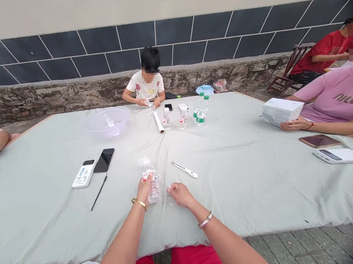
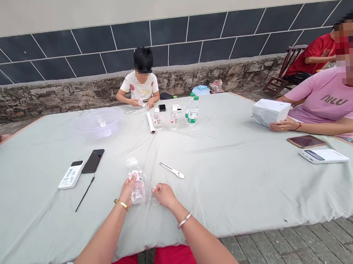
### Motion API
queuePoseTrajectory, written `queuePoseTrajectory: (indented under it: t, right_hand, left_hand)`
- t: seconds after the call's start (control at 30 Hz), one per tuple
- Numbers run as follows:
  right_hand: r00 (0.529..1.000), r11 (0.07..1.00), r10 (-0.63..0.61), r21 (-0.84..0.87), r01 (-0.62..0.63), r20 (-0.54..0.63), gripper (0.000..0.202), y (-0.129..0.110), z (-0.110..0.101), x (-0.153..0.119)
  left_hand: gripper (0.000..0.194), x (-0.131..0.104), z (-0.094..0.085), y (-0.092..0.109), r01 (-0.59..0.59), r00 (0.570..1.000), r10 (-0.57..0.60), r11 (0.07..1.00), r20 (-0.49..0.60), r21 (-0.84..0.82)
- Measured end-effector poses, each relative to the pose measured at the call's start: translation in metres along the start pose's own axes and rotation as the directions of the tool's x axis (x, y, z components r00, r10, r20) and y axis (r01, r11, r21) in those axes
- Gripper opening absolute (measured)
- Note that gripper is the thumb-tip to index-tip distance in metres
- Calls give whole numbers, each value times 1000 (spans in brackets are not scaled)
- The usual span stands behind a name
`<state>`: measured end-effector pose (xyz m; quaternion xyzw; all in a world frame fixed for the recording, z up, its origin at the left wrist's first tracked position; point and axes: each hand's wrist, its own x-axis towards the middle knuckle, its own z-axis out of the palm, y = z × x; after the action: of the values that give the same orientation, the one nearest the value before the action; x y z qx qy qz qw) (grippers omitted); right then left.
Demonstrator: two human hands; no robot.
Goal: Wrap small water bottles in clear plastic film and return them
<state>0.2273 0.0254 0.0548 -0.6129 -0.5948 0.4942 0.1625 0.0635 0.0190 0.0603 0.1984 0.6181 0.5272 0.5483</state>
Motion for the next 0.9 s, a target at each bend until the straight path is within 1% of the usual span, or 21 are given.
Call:
queuePoseTrajectory:
  t: [0.03,0.07,0.1,0.17,0.2,0.23,0.3,0.33,0.4,0.43,0.5,0.57,0.63,0.73,0.8,0.9]
  right_hand:
    - [1000,999,-24,-49,23,-20,25,3,0,-3]
    - [998,992,-52,-113,48,-41,25,7,0,-5]
    - [995,981,-82,-183,69,-64,23,9,-2,-6]
    - [982,958,-131,-271,90,-137,13,10,-7,-6]
    - [969,958,-154,-269,100,-191,9,8,-9,-5]
    - [951,965,-181,-233,121,-253,13,5,-9,-2]
    - [903,974,-225,-96,204,-365,31,-4,-5,9]
    - [885,969,-234,-21,247,-403,40,-9,1,17]
    - [869,950,-226,96,296,-439,52,-19,16,33]
    - [870,945,-209,137,297,-447,53,-22,24,42]
    - [872,938,-168,198,285,-460,44,-25,38,55]
    - [868,937,-153,211,280,-472,39,-23,45,63]
    - [855,952,-179,135,276,-486,39,-20,45,66]
    - [844,973,-229,-110,201,-485,39,-18,33,69]
    - [854,964,-229,-228,134,-466,39,-19,22,72]
    - [887,947,-219,-307,93,-407,30,-23,9,78]
  left_hand:
    - [43,1,2,-3,-57,998,61,988,-23,144]
    - [43,1,3,-5,-114,992,127,951,-28,287]
    - [42,0,5,-6,-159,983,182,894,-17,419]
    - [37,-2,6,-6,-203,969,245,750,21,629]
    - [35,-4,7,-6,-209,964,263,681,32,701]
    - [33,-6,8,-5,-209,960,277,627,36,750]
    - [32,-10,9,-5,-226,952,302,574,54,787]
    - [31,-12,10,-6,-247,945,319,565,68,787]
    - [28,-16,10,-8,-300,927,361,548,103,781]
    - [26,-18,10,-10,-324,917,381,540,117,777]
    - [24,-21,8,-15,-352,902,413,540,124,765]
    - [25,-22,4,-19,-363,895,433,560,111,744]
    - [28,-21,0,-21,-362,893,443,594,84,719]
    - [30,-17,-4,-23,-346,902,428,646,52,680]
    - [28,-13,-6,-23,-331,916,398,695,42,638]
    - [27,-6,-8,-22,-302,938,346,757,38,580]
